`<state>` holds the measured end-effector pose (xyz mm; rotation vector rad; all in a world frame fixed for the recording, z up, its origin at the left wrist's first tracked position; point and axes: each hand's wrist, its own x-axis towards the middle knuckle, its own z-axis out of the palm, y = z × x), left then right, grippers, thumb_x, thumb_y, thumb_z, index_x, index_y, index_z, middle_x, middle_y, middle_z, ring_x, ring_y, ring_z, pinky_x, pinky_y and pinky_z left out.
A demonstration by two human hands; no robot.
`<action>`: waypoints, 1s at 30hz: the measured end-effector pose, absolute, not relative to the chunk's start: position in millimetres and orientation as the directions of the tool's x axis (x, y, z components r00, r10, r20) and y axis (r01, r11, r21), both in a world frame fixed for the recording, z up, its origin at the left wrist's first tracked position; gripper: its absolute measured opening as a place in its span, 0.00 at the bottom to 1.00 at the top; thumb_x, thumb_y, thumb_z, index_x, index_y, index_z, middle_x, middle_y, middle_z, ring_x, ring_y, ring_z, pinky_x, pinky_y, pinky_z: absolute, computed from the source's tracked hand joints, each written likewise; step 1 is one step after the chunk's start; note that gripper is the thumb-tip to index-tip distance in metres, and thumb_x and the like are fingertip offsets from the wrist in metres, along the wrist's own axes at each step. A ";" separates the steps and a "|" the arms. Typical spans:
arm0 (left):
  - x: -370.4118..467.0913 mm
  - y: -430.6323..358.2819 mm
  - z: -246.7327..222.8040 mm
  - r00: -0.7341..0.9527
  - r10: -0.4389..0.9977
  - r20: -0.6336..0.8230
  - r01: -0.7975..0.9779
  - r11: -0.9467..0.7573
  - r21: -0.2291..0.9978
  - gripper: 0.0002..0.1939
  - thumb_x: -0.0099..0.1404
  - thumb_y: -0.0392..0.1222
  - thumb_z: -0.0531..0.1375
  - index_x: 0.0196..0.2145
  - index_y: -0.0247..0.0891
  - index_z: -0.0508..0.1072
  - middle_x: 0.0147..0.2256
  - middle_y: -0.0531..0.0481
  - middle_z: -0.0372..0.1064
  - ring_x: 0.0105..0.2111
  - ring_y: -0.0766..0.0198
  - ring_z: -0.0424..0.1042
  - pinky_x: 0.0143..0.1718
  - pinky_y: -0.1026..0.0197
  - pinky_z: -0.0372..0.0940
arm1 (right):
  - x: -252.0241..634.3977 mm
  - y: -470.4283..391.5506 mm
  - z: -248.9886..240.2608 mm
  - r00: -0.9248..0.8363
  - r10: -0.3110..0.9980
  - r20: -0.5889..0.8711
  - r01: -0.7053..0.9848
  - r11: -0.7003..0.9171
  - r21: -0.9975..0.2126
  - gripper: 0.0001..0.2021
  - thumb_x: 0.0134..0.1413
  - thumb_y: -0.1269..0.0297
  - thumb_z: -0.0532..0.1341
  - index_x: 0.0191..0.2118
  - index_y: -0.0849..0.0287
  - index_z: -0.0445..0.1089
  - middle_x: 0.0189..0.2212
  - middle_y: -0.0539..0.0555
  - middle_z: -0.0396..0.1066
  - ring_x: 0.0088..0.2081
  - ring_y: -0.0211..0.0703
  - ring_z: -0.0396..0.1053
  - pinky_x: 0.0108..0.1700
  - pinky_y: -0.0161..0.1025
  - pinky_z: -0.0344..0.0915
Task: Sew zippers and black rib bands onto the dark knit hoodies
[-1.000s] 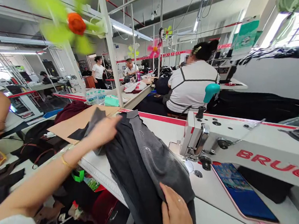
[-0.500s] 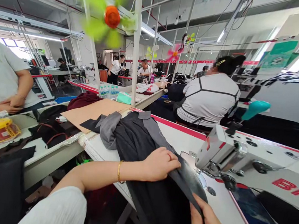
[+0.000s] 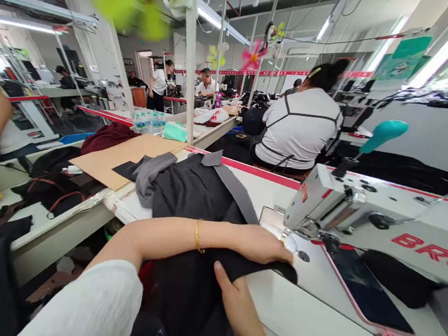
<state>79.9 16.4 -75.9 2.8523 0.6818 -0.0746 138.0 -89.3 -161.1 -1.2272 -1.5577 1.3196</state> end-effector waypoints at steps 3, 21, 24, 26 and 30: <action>90.6 25.6 -107.8 0.820 0.530 -0.219 0.566 -0.807 0.169 0.11 0.63 0.41 0.51 0.41 0.41 0.68 0.35 0.50 0.71 0.33 0.62 0.70 0.30 0.65 0.61 | 171.9 -114.3 -157.9 -0.376 0.865 -0.332 -0.137 -0.407 -0.903 0.25 0.52 0.53 0.54 0.53 0.61 0.59 0.47 0.60 0.66 0.48 0.50 0.64 0.47 0.46 0.62; 122.0 96.1 -150.0 0.500 0.858 -0.115 0.858 -0.474 0.196 0.18 0.61 0.50 0.46 0.33 0.38 0.71 0.30 0.45 0.71 0.32 0.56 0.70 0.30 0.62 0.60 | 258.8 -14.5 -157.7 -0.359 0.907 0.220 0.887 0.405 -0.224 0.02 0.51 0.67 0.56 0.32 0.58 0.64 0.36 0.52 0.66 0.40 0.44 0.60 0.40 0.41 0.54; 133.6 107.9 -150.5 0.496 0.865 -0.079 0.860 -0.477 0.181 0.17 0.61 0.48 0.47 0.40 0.38 0.70 0.36 0.44 0.71 0.38 0.54 0.69 0.35 0.60 0.62 | 263.9 -11.9 -158.6 -0.245 0.944 0.220 0.927 0.295 -0.233 0.03 0.52 0.69 0.54 0.33 0.57 0.64 0.35 0.51 0.66 0.39 0.43 0.60 0.39 0.40 0.53; 141.3 110.3 -145.3 0.511 0.858 -0.053 0.852 -0.497 0.164 0.17 0.62 0.46 0.47 0.42 0.38 0.69 0.39 0.43 0.70 0.40 0.52 0.68 0.38 0.58 0.62 | 265.5 -10.6 -159.2 -0.208 0.952 0.223 0.934 0.261 -0.244 0.04 0.52 0.70 0.54 0.34 0.56 0.65 0.36 0.51 0.66 0.39 0.43 0.60 0.40 0.40 0.53; 130.6 75.6 -116.3 0.543 0.840 -0.009 0.838 -0.541 0.071 0.14 0.59 0.42 0.53 0.40 0.33 0.70 0.39 0.39 0.69 0.43 0.49 0.66 0.44 0.53 0.60 | 269.3 -12.9 -159.9 -0.218 0.942 0.256 0.920 0.286 -0.267 0.06 0.52 0.70 0.54 0.35 0.56 0.65 0.37 0.50 0.66 0.41 0.42 0.60 0.41 0.38 0.54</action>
